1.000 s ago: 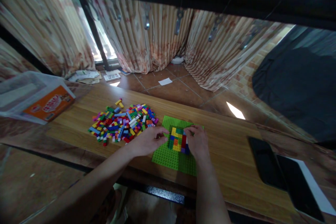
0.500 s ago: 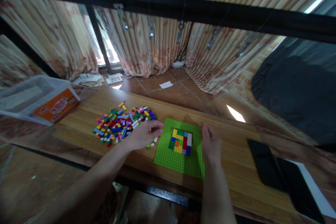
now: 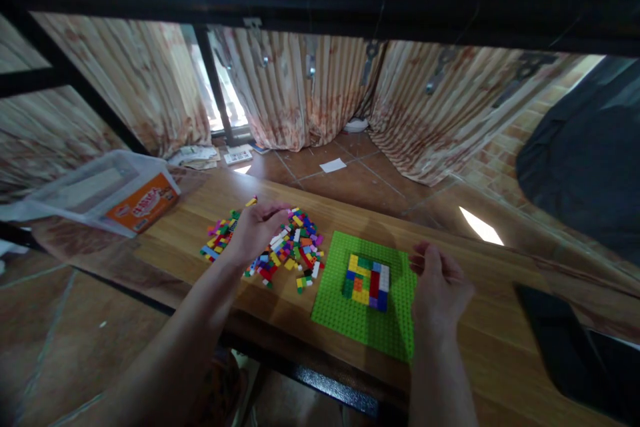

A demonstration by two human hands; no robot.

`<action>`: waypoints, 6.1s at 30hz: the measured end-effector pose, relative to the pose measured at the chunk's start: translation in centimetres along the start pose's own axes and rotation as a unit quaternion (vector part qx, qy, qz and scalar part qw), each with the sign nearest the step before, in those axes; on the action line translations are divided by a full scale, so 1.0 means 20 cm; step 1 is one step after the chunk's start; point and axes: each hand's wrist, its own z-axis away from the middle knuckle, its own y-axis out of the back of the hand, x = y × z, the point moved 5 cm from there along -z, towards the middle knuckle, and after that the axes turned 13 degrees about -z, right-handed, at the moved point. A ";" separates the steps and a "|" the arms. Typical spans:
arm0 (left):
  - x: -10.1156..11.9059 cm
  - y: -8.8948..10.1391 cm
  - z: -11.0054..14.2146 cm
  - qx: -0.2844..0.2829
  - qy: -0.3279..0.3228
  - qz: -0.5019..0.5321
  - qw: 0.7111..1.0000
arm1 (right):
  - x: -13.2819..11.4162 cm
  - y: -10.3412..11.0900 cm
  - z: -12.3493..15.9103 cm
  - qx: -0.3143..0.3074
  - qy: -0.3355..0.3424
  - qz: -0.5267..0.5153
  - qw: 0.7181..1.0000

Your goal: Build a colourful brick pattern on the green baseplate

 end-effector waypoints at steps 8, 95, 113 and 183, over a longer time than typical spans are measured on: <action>-0.01 0.10 -0.03 0.093 0.025 0.092 0.991 | -0.07 -0.29 0.34 -0.262 0.158 0.142 0.942; -0.09 0.02 -0.02 -0.121 -0.060 -0.536 0.833 | 0.05 -0.65 0.66 -0.408 0.225 0.209 0.860; -0.10 0.07 -0.06 -0.075 -0.111 -0.375 0.917 | 0.06 -0.65 0.64 -0.406 0.191 0.176 0.876; -0.06 -0.13 0.06 -0.163 0.093 0.030 0.982 | 0.07 -0.65 0.60 -0.278 -0.276 -0.265 0.881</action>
